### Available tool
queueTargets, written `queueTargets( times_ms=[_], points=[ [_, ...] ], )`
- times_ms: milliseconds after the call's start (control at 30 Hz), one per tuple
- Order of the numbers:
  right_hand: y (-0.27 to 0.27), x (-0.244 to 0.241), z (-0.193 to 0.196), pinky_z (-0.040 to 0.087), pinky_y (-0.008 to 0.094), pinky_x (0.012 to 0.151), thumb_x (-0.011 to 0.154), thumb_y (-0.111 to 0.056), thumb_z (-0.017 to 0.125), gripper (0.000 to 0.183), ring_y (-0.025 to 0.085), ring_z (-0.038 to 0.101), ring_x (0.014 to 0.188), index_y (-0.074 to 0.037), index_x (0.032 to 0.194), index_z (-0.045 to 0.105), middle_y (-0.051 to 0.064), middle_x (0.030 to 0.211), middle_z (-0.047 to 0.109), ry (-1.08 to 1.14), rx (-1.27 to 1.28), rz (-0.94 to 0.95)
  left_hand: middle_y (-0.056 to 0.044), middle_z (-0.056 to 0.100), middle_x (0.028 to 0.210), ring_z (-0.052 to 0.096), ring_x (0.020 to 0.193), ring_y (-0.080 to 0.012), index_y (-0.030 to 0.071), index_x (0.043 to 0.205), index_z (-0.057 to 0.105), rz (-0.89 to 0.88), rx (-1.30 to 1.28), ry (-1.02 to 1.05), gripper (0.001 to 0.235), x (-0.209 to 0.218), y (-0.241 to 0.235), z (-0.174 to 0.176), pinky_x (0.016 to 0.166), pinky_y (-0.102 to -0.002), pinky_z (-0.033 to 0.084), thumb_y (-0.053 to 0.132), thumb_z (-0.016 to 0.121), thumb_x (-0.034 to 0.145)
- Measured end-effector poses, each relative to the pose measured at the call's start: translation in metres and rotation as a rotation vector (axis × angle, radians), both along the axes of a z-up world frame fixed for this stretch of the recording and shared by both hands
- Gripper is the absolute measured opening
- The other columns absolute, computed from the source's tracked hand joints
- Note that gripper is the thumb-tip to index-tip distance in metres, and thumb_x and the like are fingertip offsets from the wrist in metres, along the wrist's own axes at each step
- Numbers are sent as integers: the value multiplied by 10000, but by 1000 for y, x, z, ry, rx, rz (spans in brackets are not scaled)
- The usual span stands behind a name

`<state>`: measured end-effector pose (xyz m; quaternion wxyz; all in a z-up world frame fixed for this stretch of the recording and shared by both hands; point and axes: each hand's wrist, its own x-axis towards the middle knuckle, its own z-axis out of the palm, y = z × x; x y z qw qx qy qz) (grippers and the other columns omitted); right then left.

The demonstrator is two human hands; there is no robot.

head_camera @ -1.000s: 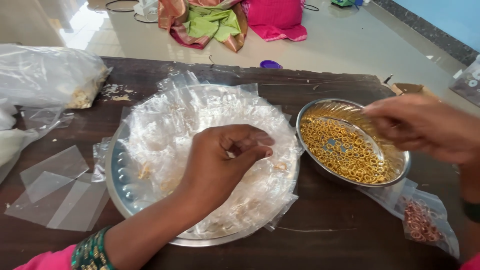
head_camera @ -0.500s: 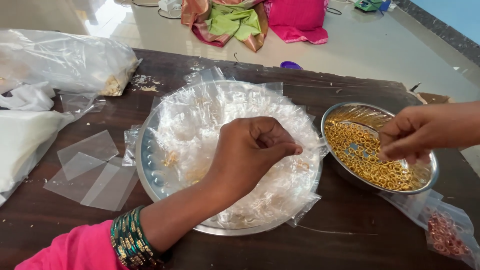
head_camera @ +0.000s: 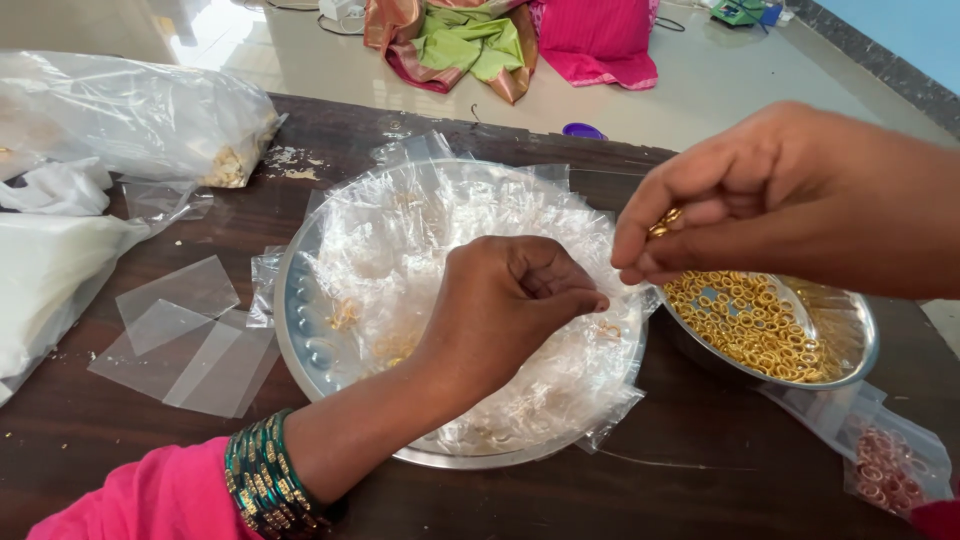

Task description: The person picks small gold-colored rings from a metal bowl and places them into small clear plastic bags laid out on a tray. The person repeats this process, filling multiple bags with the rings.

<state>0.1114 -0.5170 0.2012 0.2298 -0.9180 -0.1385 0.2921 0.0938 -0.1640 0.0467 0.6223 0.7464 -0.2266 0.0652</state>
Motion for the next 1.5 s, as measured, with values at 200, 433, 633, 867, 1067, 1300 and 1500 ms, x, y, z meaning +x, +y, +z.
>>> queueTargets(
  times_ms=[200, 433, 633, 867, 1067, 1300, 1500],
  points=[
    [135, 3, -19, 596, 325, 866, 965, -199, 690, 219, 157, 724, 962, -61, 1102, 791, 72, 990, 755, -118, 90, 99, -12, 690, 603, 558, 539, -35, 43, 813, 787, -5, 30, -14, 137, 1, 0, -1, 509, -240, 471, 169, 838, 801],
    [179, -19, -8, 617, 326, 869, 991, -188, 672, 198, 162, 732, 924, -98, 1124, 789, 74, 968, 733, -201, -265, -148, -21, 732, 638, 608, 561, -32, 50, 839, 799, -16, 37, -10, 119, 1, 0, -1, 530, -230, 500, 159, 828, 802],
    [177, -17, -13, 588, 293, 821, 910, -291, 743, 199, 110, 725, 813, -151, 1044, 789, 11, 823, 761, -129, -213, -163, -14, 747, 665, 627, 586, -20, 46, 858, 800, -54, 6, -9, 116, 2, -1, -5, 548, -219, 514, 151, 818, 812],
    [231, -39, 8, 586, 342, 781, 977, -274, 707, 216, 182, 731, 792, -215, 1157, 811, 41, 890, 784, -212, -656, -143, -25, 713, 617, 577, 549, -32, 45, 877, 813, -28, 59, 21, 142, 1, -1, -1, 515, -236, 474, 161, 834, 799],
    [211, -19, -1, 617, 292, 791, 951, -264, 723, 233, 114, 748, 807, -179, 1140, 830, -1, 922, 801, -260, -534, -78, -3, 666, 606, 546, 554, -22, 43, 980, 801, 15, 51, -21, 269, 4, -1, -3, 521, -229, 471, 180, 873, 760],
    [207, -16, -1, 631, 304, 820, 949, -243, 722, 236, 132, 765, 846, -150, 1122, 852, 26, 939, 806, -275, -441, -99, 21, 647, 625, 534, 570, -12, 31, 1072, 788, -31, 23, -32, 353, 3, -1, -1, 542, -210, 482, 172, 881, 762],
    [192, -11, -4, 612, 307, 891, 964, -343, 673, 294, 123, 743, 932, -220, 1176, 835, -11, 1014, 791, -308, -381, -64, 24, 706, 696, 597, 628, -6, 19, 1121, 769, -92, -81, -16, 342, 9, -1, -9, 596, -194, 521, 93, 847, 796]
  ],
)
